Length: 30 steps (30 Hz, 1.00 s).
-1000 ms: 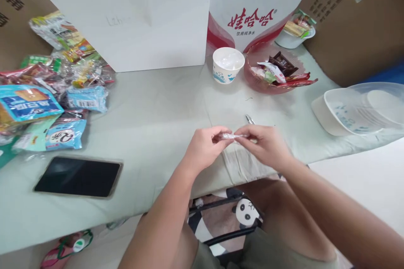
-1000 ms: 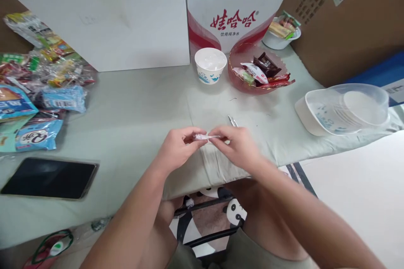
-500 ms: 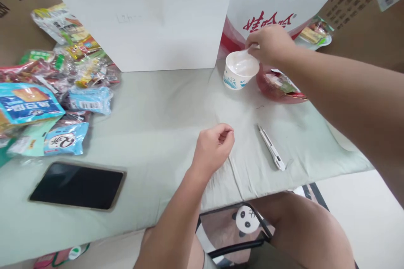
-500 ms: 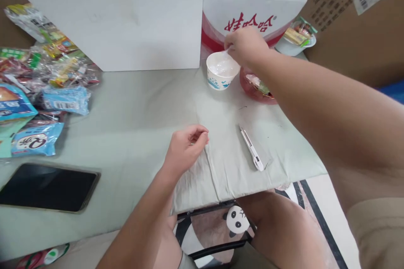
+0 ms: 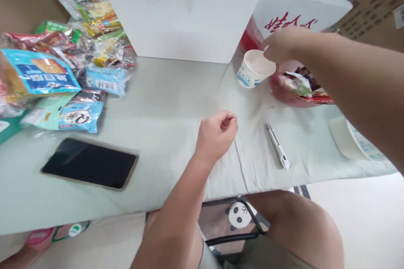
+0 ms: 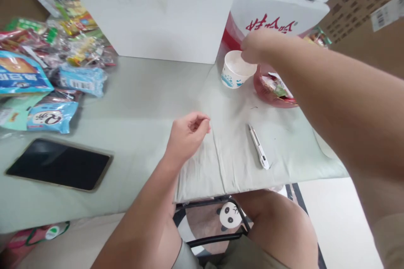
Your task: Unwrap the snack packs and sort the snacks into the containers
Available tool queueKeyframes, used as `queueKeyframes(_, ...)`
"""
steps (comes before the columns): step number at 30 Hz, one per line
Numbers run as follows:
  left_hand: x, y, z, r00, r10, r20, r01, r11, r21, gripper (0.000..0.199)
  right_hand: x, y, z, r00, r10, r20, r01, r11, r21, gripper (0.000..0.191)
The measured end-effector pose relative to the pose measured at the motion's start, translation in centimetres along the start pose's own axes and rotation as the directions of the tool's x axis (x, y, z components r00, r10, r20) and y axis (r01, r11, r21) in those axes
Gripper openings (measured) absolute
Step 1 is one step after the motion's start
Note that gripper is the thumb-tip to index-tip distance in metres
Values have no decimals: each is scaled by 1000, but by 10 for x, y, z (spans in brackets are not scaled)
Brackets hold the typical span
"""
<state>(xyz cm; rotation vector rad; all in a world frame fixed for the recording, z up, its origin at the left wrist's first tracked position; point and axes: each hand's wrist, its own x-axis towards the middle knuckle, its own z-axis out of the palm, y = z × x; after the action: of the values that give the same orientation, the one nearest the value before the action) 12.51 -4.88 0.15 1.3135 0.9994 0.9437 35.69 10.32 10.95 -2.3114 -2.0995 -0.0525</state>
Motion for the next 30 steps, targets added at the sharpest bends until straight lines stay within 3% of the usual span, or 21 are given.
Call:
queueKeyframes(2, -1, 2, -9, 994, 5, -107, -15, 996, -92, 14, -15, -35, -20, 998, 69, 6, -67, 986, -150, 31)
queueKeyframes(3, -1, 4, -14, 985, 13, -174, -36, 990, -133, 18, -24, -56, -26, 1000, 16, -13, -18, 987, -159, 39)
queueKeyframes(5, -1, 6, -26, 942, 48, -333, -114, 977, -181, 23, -43, -99, -25, 976, -215, -17, 213, 973, -87, 43)
queueKeyframes(7, 0, 7, -39, 855, 100, -509, -224, 957, -187, 22, -60, -141, -9, 927, -370, 59, 369, 929, 35, 38)
queueKeyframes(9, -1, 7, -53, 736, 150, -660, -328, 932, -154, 14, -68, -179, 19, 870, -480, 112, 465, 875, 131, 34)
queueKeyframes(11, -4, 7, -66, 612, 196, -766, -390, 917, -78, 10, -67, -212, 50, 824, -559, 89, 525, 813, 252, 40)
queueKeyframes(13, -9, 9, -77, 522, 228, -822, -385, 923, 11, 12, -61, -244, 77, 838, -546, 27, 487, 768, 415, 55)
queueKeyframes(15, -14, 12, -86, 478, 242, -844, -349, 935, 71, 15, -51, -274, 96, 900, -436, 25, 341, 738, 582, 67)
queueKeyframes(18, -19, 15, -96, 472, 244, -847, -331, 940, 87, 16, -35, -313, 111, 963, -258, 82, 115, 665, 738, 75)
queueKeyframes(22, -18, 14, -106, 494, 230, -838, -356, 933, 46, 16, -15, -338, 124, 978, -197, 66, 69, 609, 790, 70)
queueKeyframes(26, -18, 13, -112, 508, 204, -837, -314, 949, 41, 15, -8, -329, 135, 986, -164, 31, 62, 530, 845, 69)
queueKeyframes(30, -19, 15, -111, 535, 157, -830, -253, 967, 20, 17, -29, -292, 129, 989, -128, 80, -22, 405, 914, 80)
